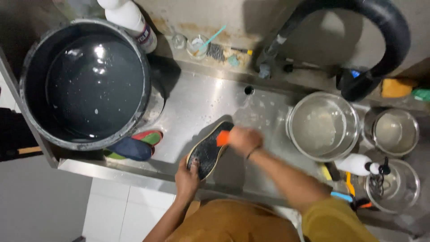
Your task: Scrubbing and cleaning the sole of a shoe using a brush, scraper, and soap in a sink.
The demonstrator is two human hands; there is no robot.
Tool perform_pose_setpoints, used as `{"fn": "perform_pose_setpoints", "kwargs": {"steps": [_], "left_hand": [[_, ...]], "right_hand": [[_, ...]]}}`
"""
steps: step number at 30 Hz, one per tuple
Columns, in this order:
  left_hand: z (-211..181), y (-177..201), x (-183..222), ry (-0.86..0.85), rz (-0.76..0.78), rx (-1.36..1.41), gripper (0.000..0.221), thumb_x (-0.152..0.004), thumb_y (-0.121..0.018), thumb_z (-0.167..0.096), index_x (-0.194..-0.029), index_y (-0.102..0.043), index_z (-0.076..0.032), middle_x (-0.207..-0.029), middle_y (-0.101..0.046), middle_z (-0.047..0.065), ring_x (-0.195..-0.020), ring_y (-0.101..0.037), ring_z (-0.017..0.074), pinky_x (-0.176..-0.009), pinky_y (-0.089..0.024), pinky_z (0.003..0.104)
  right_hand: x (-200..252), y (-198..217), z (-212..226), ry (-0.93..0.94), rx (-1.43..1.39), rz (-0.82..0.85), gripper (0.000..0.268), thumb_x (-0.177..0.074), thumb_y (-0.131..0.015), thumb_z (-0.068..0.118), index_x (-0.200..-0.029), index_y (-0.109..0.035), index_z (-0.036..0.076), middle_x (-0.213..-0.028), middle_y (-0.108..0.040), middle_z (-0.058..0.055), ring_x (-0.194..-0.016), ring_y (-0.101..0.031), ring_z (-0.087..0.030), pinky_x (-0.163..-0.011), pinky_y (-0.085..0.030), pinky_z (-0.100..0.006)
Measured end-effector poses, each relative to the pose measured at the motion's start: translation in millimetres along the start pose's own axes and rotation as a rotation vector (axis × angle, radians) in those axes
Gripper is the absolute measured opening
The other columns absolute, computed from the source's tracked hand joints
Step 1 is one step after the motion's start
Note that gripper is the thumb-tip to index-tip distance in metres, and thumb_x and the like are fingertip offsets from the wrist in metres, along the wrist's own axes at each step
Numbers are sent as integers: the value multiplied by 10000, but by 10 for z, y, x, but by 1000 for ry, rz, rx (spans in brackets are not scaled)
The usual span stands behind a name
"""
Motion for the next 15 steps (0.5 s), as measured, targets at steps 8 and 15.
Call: {"fn": "perform_pose_setpoints", "kwargs": {"steps": [8,15], "left_hand": [[55,109,-93,15,17,-61,531,-995,-572,-429,-1482,-538,-220,-1245,-691,311,-1212,-641,480,-1018,-512,562],[547,165,-788,-13,11,-103,551,-980,-570,-467,-1466,-553,-208,-1236,-693,324,-1226,-627,492,-1062,-487,551]], "right_hand": [[-308,57,-407,-20,19,83,189,-872,-576,307,-824,-605,126,-616,-678,-92,-639,-730,-341,-613,-557,-462],[-460,-316,-732,-130,19,252,315,-904,-511,473,-878,-577,166,-696,-718,-59,-777,-748,-331,-754,-553,-471]]}}
Point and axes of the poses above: each hand's wrist, its own x-axis away from the middle knuckle, its own y-axis out of the back of the hand, z = x × y, the point moved 3 cm from there along -x, towards the middle knuckle
